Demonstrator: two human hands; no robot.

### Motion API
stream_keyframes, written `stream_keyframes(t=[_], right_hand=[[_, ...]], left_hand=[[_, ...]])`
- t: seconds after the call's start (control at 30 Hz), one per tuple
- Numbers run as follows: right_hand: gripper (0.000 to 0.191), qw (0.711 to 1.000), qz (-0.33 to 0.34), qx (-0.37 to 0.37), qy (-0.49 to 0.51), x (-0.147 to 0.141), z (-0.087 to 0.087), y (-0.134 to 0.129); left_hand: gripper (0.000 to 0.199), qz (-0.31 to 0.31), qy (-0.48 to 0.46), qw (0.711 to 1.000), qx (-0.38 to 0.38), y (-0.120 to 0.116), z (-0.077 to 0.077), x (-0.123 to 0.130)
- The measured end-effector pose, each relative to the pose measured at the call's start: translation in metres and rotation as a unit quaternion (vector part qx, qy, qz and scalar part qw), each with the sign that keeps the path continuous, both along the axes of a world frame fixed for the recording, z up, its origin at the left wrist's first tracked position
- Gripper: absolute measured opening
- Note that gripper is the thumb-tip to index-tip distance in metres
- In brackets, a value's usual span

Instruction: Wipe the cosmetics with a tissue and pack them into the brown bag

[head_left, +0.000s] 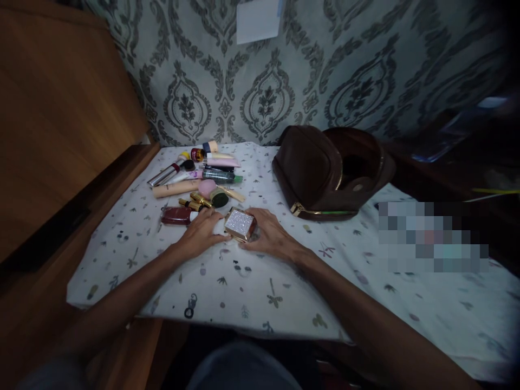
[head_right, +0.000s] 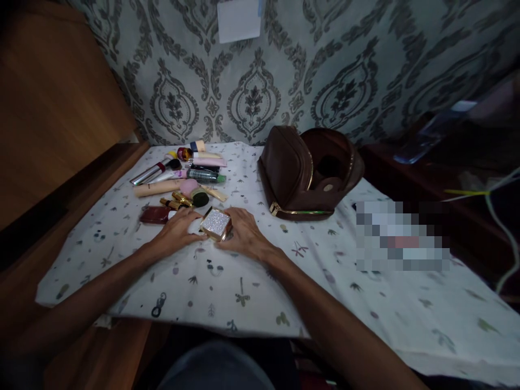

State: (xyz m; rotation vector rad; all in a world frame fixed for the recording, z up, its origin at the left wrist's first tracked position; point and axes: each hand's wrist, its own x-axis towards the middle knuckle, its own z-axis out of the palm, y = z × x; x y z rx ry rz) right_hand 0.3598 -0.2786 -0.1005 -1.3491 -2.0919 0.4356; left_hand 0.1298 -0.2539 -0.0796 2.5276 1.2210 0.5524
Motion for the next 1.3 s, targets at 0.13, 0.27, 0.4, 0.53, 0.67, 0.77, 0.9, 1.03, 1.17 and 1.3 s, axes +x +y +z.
stream_keyframes(t=[0.13,0.27,0.4,0.53,0.67,0.77,0.9,1.03,1.17,1.3], right_hand=[[0.074,1.000,0.008,0.010,0.021,0.001,0.006,-0.001],[0.076,0.995,0.039,0.004,0.092,0.002,0.013,-0.002],[0.088,0.983,0.072,-0.010,0.171,0.002,0.008,0.000],[0.101,0.966,0.089,-0.047,0.238,0.001,0.003,0.000],[0.079,0.960,0.065,-0.066,0.263,0.001,0.009,-0.004],[0.082,0.957,0.035,-0.067,0.282,0.000,0.013,-0.005],[0.066,0.959,0.012,-0.023,0.284,0.001,0.016,-0.003],[0.023,0.971,0.008,0.029,0.237,0.002,0.021,-0.001],[0.021,0.972,0.026,0.029,0.231,0.001,0.023,-0.002],[0.018,0.973,0.025,0.018,0.227,-0.001,0.022,-0.005]], left_hand=[[0.023,0.008,0.008,0.999,0.044,-0.002,-0.001,0.000],[0.015,0.012,0.013,0.998,0.055,-0.003,0.000,0.000],[0.012,0.010,0.007,0.998,0.055,-0.004,-0.001,0.000],[0.010,-0.003,-0.001,0.997,0.074,-0.005,-0.004,0.000],[0.010,-0.020,0.005,0.997,0.078,-0.005,-0.004,0.002],[0.012,-0.031,0.004,0.997,0.074,-0.006,-0.002,0.002],[0.021,-0.035,-0.036,0.998,0.050,-0.003,0.000,0.001],[0.032,0.005,-0.094,0.995,0.043,0.002,-0.001,-0.002],[0.057,0.022,-0.137,0.988,0.074,-0.002,0.003,-0.003],[0.071,0.010,-0.100,0.987,0.122,-0.013,0.013,0.001]])
